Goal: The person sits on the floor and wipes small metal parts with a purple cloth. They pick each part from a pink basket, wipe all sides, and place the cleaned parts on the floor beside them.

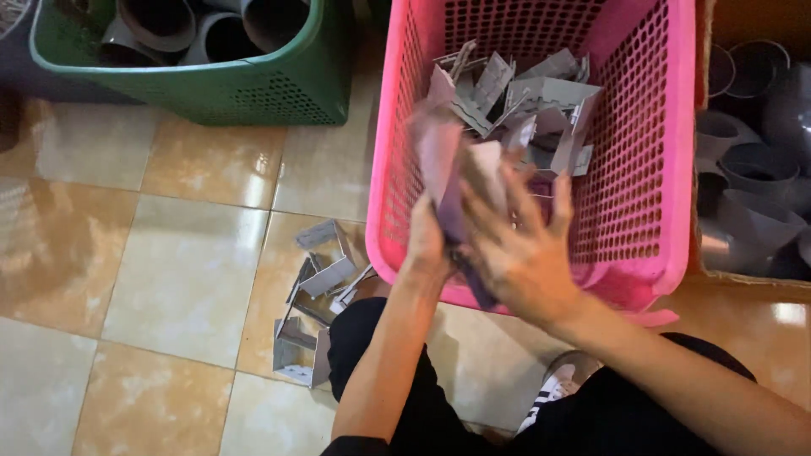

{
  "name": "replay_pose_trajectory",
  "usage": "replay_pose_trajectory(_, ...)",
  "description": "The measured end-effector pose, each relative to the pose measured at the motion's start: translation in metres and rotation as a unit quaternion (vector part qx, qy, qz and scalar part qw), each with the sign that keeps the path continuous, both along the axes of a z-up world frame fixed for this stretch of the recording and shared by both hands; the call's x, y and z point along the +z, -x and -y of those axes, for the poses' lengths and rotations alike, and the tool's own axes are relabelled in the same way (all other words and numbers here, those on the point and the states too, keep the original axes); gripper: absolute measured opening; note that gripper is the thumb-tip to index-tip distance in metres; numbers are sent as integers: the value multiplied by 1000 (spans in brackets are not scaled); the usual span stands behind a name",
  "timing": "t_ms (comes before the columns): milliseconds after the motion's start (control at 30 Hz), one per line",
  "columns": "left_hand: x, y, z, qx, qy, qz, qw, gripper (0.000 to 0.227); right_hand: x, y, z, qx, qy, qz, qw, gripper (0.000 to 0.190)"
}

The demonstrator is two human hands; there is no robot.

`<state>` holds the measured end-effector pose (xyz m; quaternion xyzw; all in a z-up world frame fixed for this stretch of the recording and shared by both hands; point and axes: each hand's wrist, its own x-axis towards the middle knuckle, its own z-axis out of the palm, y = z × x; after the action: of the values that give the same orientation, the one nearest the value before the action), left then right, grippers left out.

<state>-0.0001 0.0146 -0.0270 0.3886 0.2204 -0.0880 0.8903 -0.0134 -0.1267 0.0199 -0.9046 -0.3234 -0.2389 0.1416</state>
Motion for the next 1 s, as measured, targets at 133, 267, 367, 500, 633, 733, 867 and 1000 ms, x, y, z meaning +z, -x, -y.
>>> replay_pose_trajectory(133, -17, 2, 13, 23, 15, 93, 995, 43, -20, -43, 19, -54, 17, 122, 991, 36)
replay_pose_trajectory(267, -18, 10, 14, -173, -315, 110, 927, 75, 9, -59, 39, -76, -31, 18, 996, 44)
replay_pose_trajectory(367, 68, 24, 19, -216, -206, 40, 953, 89, 3, -58, 47, -33, -203, -324, 923, 43)
replay_pose_trajectory(500, 97, 27, 22, -177, -141, -3, 974, 98, 0, -36, 40, 57, -287, -356, 887, 72)
replay_pose_trajectory(633, 68, 21, 26, -65, 22, -107, 992, 110, 5, -22, 22, 120, -182, -209, 953, 67)
replay_pose_trajectory(733, 49, 12, 23, -69, 108, -39, 991, 99, -4, -22, 15, 134, -86, -106, 982, 65)
replay_pose_trajectory(867, 22, -1, 18, -79, 269, 88, 956, 79, 13, -16, 12, 135, -55, -51, 988, 72)
replay_pose_trajectory(1000, 5, 0, 7, -63, 372, 167, 911, 67, 36, 11, 7, 153, -81, 29, 984, 50)
